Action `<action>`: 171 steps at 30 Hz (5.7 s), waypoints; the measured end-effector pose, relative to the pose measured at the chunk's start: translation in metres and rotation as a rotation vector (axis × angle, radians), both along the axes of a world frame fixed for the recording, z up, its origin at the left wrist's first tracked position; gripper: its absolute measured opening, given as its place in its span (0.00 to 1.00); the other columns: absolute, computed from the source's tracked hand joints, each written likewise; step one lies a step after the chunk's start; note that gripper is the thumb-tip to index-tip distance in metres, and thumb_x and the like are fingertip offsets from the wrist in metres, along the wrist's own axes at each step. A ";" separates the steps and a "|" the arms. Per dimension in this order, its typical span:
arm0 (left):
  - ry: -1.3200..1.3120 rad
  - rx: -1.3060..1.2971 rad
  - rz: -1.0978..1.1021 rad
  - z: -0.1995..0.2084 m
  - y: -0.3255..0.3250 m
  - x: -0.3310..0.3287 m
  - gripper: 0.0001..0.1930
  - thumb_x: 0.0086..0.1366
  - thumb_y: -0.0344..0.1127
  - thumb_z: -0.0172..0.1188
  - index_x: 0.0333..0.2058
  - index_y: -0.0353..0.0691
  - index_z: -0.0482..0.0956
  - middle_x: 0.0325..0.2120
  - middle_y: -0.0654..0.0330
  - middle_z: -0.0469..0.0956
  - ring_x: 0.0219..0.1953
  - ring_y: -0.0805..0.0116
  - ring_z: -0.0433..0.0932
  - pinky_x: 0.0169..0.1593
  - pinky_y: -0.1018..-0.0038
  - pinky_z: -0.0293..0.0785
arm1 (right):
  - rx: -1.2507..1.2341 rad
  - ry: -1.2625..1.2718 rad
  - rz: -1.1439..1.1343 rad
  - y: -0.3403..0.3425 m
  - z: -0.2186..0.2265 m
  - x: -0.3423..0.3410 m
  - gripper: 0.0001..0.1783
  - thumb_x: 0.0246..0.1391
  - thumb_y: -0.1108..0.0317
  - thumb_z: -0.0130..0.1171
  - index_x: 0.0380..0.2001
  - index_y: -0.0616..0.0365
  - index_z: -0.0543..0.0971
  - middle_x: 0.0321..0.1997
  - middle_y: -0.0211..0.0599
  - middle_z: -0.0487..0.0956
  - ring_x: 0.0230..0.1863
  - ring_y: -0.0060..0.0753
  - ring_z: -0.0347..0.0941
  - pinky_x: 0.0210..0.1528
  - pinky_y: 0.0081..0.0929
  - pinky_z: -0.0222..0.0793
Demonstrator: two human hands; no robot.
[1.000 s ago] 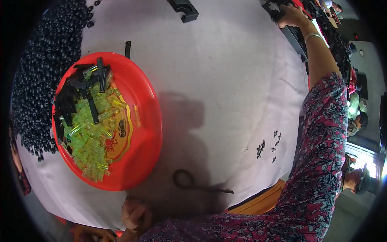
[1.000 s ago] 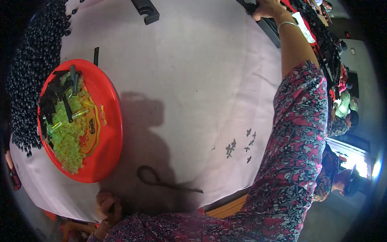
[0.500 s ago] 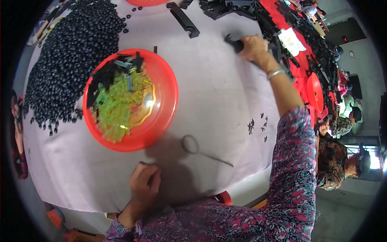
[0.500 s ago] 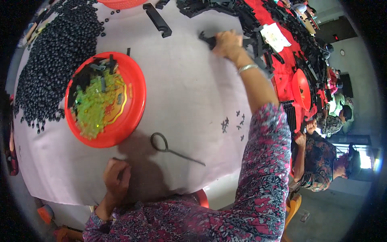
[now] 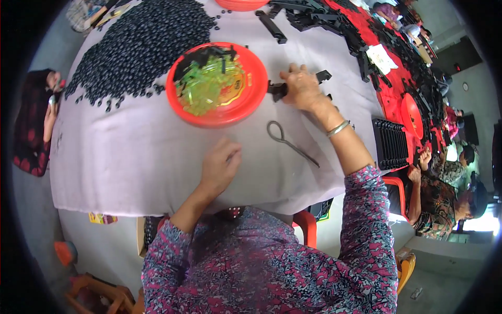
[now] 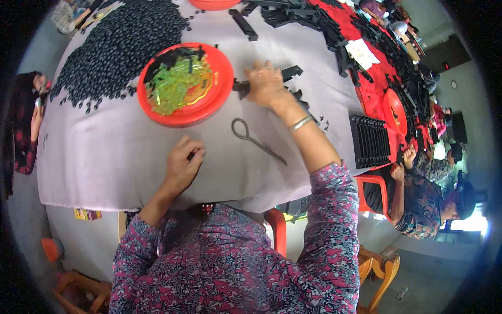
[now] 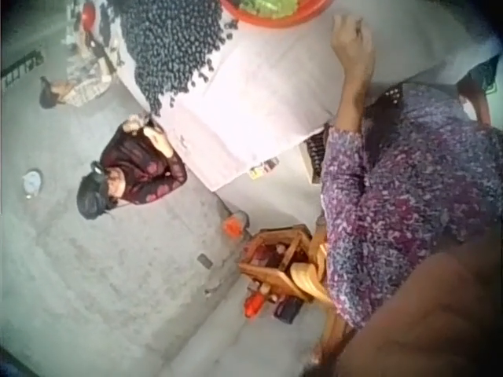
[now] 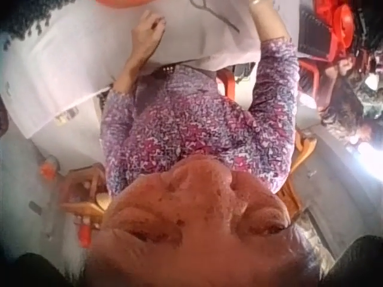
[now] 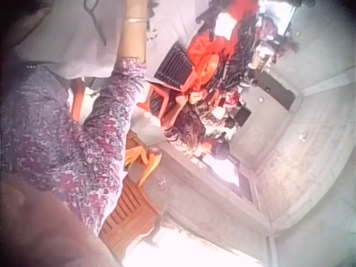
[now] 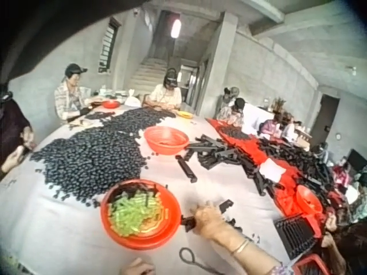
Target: The person assembles small plastic components by inserting small black clips into a larger black plastic housing with a metal loop tool.
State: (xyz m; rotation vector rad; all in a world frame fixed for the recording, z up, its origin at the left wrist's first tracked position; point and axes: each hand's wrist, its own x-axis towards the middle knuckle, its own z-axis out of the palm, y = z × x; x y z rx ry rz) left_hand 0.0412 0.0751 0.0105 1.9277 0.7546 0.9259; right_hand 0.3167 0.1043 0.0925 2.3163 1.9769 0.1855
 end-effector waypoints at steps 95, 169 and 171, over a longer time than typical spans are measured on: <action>0.153 0.358 0.035 -0.001 -0.013 -0.083 0.19 0.48 0.32 0.67 0.42 0.41 0.78 0.37 0.57 0.72 0.44 0.55 0.69 0.49 0.62 0.63 | 0.415 0.600 -0.008 0.040 -0.054 -0.085 0.10 0.51 0.65 0.63 0.35 0.57 0.82 0.28 0.33 0.83 0.31 0.25 0.79 0.38 0.25 0.73; 0.325 0.109 -0.330 0.025 -0.009 -0.062 0.10 0.59 0.36 0.58 0.33 0.35 0.79 0.27 0.52 0.72 0.32 0.50 0.73 0.36 0.59 0.67 | 0.457 0.722 0.030 -0.151 -0.035 -0.190 0.08 0.46 0.75 0.63 0.33 0.57 0.79 0.26 0.39 0.79 0.30 0.43 0.74 0.38 0.36 0.67; 0.344 0.102 -0.328 0.028 -0.009 -0.062 0.10 0.59 0.36 0.58 0.33 0.35 0.80 0.27 0.52 0.72 0.32 0.50 0.73 0.36 0.59 0.67 | 0.491 0.691 0.047 -0.153 -0.037 -0.186 0.09 0.46 0.76 0.63 0.33 0.58 0.79 0.27 0.39 0.79 0.30 0.41 0.75 0.37 0.35 0.69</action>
